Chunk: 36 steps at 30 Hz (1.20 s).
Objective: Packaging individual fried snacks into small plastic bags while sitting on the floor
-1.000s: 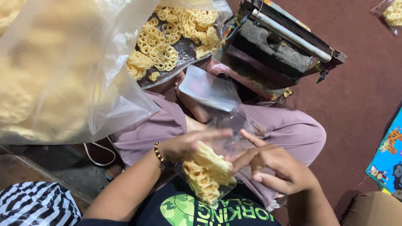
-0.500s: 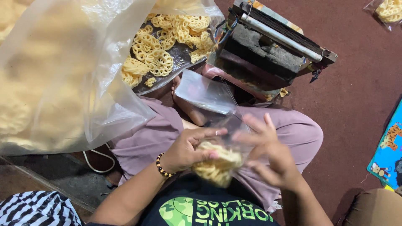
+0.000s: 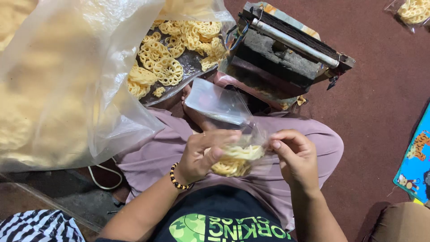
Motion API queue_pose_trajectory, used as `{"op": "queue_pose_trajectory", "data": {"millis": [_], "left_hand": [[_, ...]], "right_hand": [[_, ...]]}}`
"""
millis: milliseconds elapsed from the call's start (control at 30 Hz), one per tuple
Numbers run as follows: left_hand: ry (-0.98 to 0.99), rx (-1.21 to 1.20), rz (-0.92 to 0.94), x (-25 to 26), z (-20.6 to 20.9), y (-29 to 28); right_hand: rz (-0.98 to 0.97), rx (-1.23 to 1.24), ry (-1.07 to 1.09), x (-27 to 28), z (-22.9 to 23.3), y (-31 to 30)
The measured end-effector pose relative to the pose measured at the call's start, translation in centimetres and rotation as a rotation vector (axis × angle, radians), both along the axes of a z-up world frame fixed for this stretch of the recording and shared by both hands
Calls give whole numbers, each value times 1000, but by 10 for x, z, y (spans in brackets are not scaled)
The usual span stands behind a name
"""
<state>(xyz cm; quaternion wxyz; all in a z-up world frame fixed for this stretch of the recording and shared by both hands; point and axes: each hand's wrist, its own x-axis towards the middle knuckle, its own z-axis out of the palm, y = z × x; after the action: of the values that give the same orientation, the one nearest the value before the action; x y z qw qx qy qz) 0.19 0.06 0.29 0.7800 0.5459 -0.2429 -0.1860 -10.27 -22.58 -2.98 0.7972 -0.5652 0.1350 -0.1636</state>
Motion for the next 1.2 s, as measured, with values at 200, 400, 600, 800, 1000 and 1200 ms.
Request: {"op": "queue_pose_trajectory", "data": {"millis": [200,400,600,800,1000,1200], "left_hand": [[-77,92,157,14,24,-1],[-38,156,148,39,17,-13],[-49,261,223,58,15,-21],[54,112,156,48,16,-48],[16,-5,193,50,19,-47],[-191,162,45,58,24,-35]], "right_hand": [[-3,52,-71,1,0,-13],[13,-371,-30,16,23,-40],[-99,-462,30,21,27,-64],[30,-297,91,41,16,-48],[-77,-169,-131,44,6,-49],[72,-561,-11,40,52,-50]]}}
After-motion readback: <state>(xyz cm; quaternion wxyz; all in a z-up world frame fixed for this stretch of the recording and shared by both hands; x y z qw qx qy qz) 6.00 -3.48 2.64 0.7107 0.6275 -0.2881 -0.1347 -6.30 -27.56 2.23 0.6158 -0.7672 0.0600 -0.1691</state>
